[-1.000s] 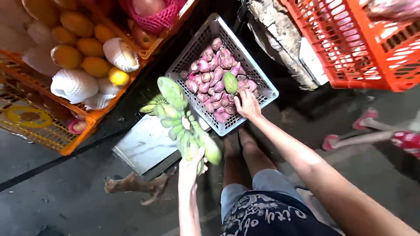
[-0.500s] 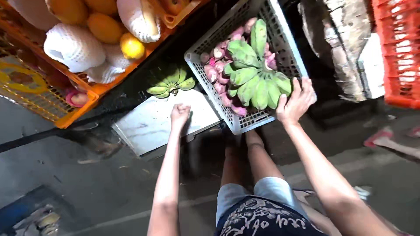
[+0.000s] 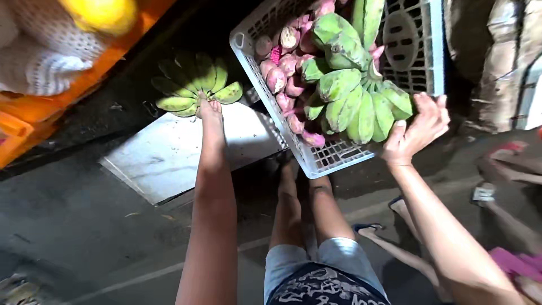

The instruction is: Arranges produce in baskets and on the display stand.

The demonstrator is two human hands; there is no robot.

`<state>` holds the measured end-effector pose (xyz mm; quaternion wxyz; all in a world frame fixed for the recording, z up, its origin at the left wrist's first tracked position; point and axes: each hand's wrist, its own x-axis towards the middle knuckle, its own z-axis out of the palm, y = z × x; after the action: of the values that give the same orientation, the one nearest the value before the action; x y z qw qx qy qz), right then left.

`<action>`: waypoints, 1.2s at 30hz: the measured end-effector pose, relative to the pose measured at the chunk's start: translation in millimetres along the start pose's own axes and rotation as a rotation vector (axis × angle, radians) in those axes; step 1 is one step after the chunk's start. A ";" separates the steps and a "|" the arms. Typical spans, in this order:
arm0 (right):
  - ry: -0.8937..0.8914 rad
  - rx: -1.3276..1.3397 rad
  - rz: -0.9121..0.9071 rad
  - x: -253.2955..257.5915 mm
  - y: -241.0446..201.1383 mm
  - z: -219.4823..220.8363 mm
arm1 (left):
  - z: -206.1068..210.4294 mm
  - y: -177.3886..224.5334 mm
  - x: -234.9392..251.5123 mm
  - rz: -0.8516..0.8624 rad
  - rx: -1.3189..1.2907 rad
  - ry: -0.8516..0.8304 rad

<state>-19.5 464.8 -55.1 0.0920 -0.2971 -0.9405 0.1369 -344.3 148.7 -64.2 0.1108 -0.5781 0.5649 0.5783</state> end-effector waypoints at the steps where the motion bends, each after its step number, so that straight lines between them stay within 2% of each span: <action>1: -0.005 -0.004 -0.001 0.5 -0.9 -0.6 | -1.9 -0.4 -0.7 0.010 0.003 -0.010; 3: -0.017 -0.005 0.003 0.1 -3.2 -2.4 | -6.1 -5.4 17.9 0.030 0.037 0.008; 6: -0.013 -0.011 0.013 2.0 -1.6 -1.2 | -17.3 -23.7 88.0 0.169 0.106 -0.002; 8: 0.025 -0.010 0.010 2.4 -1.4 1.1 | -29.2 -4.4 89.7 0.149 0.209 -0.066; 12: 0.020 0.014 0.024 3.7 -3.4 0.4 | -58.2 28.3 55.1 0.080 0.439 -0.146; 16: 0.039 0.058 0.032 3.8 -5.1 -0.7 | -91.4 13.3 19.1 0.098 0.540 -0.143; 20: 0.027 0.071 0.042 3.1 -4.9 0.2 | -146.7 -11.9 -23.8 0.196 0.593 -0.096; 23: -0.089 0.130 0.055 11.6 -25.6 -17.5 | -186.6 -26.3 -84.8 0.352 0.731 -0.028; 25: -0.191 0.202 0.062 36.5 -50.6 -26.2 | -207.4 -30.8 -131.1 0.482 0.866 -0.039; 29: -0.554 0.296 0.355 103.7 -76.3 2.1 | -245.9 -37.3 -207.3 0.641 1.157 -0.040; 32: -0.707 0.267 0.405 135.9 -76.6 19.2 | -270.5 -51.3 -239.0 0.706 1.254 -0.047; 36: -0.780 0.356 0.315 129.5 -72.3 9.4 | -291.3 -83.3 -260.9 0.666 1.197 -0.106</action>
<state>-164.9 481.7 -29.6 -0.2416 -0.3423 -0.8100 0.4103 -40.8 86.1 188.5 0.2548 -0.1840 0.9286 0.1975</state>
